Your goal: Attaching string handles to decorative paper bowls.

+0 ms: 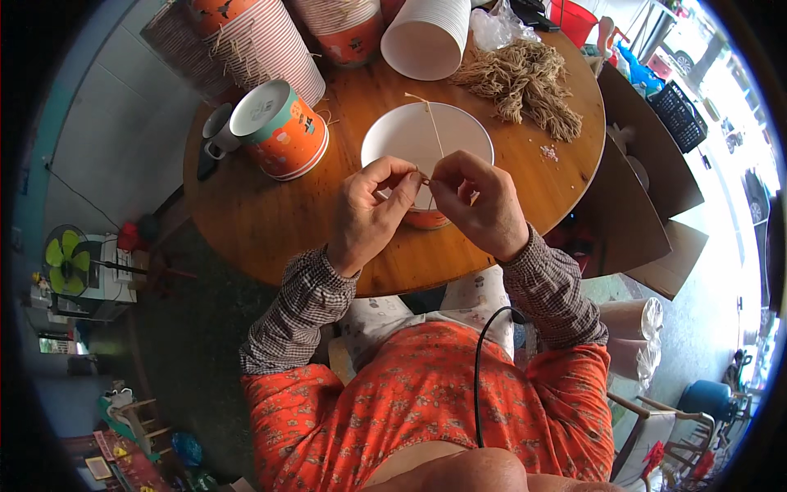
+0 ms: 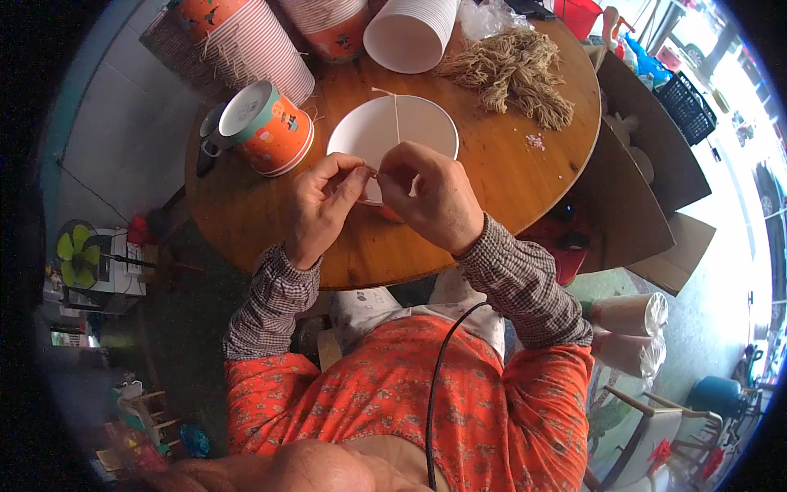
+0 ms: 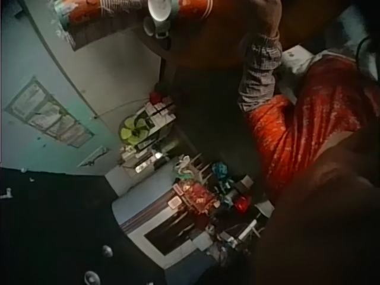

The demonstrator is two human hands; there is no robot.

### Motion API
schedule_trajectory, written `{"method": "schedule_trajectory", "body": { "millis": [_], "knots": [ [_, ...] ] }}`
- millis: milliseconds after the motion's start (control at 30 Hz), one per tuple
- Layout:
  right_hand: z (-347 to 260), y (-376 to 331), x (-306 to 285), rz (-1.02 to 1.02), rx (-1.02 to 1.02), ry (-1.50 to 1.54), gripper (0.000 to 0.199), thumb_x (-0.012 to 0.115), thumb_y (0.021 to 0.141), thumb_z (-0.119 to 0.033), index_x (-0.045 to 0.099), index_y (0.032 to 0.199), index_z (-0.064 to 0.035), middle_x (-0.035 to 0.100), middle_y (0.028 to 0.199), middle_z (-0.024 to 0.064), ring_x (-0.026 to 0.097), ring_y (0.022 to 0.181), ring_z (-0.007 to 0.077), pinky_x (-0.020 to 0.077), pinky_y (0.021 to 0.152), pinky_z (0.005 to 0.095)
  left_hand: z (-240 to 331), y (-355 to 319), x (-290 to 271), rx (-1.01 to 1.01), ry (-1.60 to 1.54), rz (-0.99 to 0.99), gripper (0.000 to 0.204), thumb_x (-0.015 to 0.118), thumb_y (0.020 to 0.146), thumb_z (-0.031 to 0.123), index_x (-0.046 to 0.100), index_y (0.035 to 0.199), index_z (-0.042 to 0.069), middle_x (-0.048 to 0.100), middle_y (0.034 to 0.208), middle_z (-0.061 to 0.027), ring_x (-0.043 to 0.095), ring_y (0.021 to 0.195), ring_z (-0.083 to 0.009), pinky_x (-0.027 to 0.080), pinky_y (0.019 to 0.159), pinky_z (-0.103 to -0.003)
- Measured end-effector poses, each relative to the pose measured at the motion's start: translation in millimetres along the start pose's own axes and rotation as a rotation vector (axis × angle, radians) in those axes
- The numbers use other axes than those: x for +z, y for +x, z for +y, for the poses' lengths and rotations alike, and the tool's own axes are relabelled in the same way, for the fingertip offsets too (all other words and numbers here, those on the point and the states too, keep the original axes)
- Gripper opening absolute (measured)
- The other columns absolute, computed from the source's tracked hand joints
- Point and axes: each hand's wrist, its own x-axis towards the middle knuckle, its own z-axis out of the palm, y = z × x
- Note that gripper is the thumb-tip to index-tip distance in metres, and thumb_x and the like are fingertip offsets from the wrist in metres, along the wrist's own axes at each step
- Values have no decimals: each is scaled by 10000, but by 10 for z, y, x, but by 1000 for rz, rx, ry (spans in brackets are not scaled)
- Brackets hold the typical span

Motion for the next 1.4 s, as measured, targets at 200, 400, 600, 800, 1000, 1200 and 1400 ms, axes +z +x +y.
{"method": "schedule_trajectory", "body": {
  "millis": [200, 400, 600, 800, 1000, 1200, 1400],
  "knots": [
    [48, -42, 21, 38, -103, -50, 78, 646, 831, -21, 607, 898, -22, 624, 758, -2, 552, 653, 58, 444, 576, 213, -4, 18, 55, -7, -92, 50, 99, 626, 915, 91, 621, 944, -3, 625, 797, -8, 578, 699, -49, 479, 635, -209],
    [91, -55, 31, 57, -71, 2, 102, 668, 815, -62, 621, 899, -28, 634, 755, 61, 567, 614, 131, 454, 553, 261, 37, 5, 55, 150, 224, 24, 61, 646, 871, 22, 630, 927, 6, 633, 817, -61, 621, 741, -128, 494, 653, -255],
    [61, -44, -4, 34, -78, -3, 66, 635, 847, -5, 612, 908, -10, 615, 758, -2, 548, 650, 57, 447, 577, 209, 29, 5, 30, 274, 251, -5, 104, 671, 830, -1, 641, 930, 7, 636, 826, -78, 640, 763, -169, 510, 655, -283],
    [3, -48, -23, 45, -87, -42, 75, 651, 843, -13, 618, 910, -12, 634, 766, 23, 568, 650, 74, 462, 589, 224, 74, 7, -14, 25, 126, -66, 84, 645, 840, 11, 638, 921, -6, 632, 839, -59, 623, 770, -129, 504, 674, -263],
    [-9, -48, -21, 72, -287, -182, 103, 637, 847, 0, 614, 946, -14, 648, 808, 67, 607, 695, 134, 484, 609, 253, 52, 75, -116, -163, -194, -196, 114, 609, 890, 110, 642, 939, 13, 634, 882, -6, 599, 805, -92, 481, 756, -237],
    [-19, -96, 46, 110, -227, -22, 116, 619, 881, -49, 605, 996, -42, 661, 874, 103, 676, 803, 233, 537, 668, 301, 78, 83, -116, -419, -668, -245, 189, 606, 924, 172, 649, 995, 2, 649, 897, -11, 601, 831, -82, 473, 808, -230],
    [-4, -88, 17, 114, -274, -16, 95, 632, 875, -52, 625, 969, -35, 680, 869, 104, 684, 773, 224, 548, 640, 318, 24, 85, -110, -404, -646, -264, 217, 609, 933, 187, 653, 1024, -5, 659, 894, -14, 606, 836, -79, 475, 807, -224]
  ]
}}
